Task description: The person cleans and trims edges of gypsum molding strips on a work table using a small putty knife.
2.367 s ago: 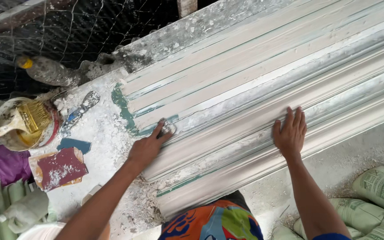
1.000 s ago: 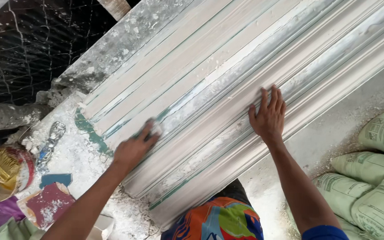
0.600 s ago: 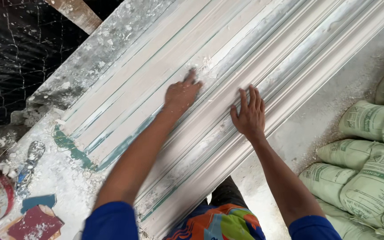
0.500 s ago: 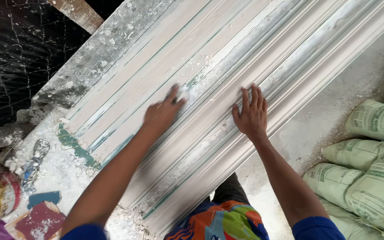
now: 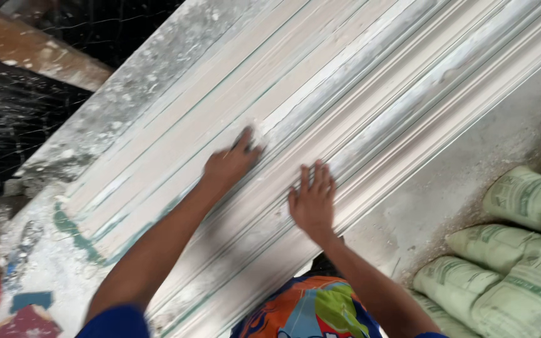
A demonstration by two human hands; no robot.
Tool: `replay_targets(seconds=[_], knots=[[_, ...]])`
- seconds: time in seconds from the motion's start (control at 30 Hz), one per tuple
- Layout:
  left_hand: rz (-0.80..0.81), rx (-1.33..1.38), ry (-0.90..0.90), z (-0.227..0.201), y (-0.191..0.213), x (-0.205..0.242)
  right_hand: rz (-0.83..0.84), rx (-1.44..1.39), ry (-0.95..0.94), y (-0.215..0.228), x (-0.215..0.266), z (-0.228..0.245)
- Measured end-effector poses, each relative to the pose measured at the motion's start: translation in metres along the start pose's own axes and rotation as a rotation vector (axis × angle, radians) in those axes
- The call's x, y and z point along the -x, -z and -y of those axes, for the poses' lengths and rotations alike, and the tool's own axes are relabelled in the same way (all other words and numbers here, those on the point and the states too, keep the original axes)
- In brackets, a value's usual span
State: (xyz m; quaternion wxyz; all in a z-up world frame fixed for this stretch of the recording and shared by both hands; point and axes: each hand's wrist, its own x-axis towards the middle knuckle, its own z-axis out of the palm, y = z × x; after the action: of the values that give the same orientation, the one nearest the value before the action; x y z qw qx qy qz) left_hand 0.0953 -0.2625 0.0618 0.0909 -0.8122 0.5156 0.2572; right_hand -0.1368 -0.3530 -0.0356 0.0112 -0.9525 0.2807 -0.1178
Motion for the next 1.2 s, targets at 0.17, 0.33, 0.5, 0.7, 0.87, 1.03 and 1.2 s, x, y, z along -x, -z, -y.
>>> replay_targets(seconds=[0.17, 0.33, 0.5, 0.7, 0.87, 1.03, 1.2], knots=[[-0.207, 0.051, 0.038, -0.082, 0.015, -0.235, 0.183, -0.171, 0.089, 0.012, 0.000, -0.019], [-0.258, 0.083, 0.067, -0.091, 0.040, -0.194, 0.098, -0.684, 0.373, -0.029, -0.020, -0.148], [-0.006, 0.048, 0.154, -0.048, 0.063, -0.023, -0.159, -0.240, 0.256, -0.044, -0.171, -0.326], [0.263, -0.186, 0.279, -0.001, -0.023, 0.075, 0.126, -0.227, 0.008, -0.005, -0.211, -0.324], [0.140, 0.437, 0.311, -0.069, 0.085, -0.032, 0.098, -0.182, 0.012, -0.003, -0.212, -0.321], [-0.021, 0.691, 0.419, -0.132, 0.049, -0.218, 0.134, -0.181, -0.006, 0.002, -0.208, -0.326], [-0.260, 0.182, 0.049, -0.103, 0.029, -0.173, 0.140, -0.160, -0.010, -0.003, -0.210, -0.324]])
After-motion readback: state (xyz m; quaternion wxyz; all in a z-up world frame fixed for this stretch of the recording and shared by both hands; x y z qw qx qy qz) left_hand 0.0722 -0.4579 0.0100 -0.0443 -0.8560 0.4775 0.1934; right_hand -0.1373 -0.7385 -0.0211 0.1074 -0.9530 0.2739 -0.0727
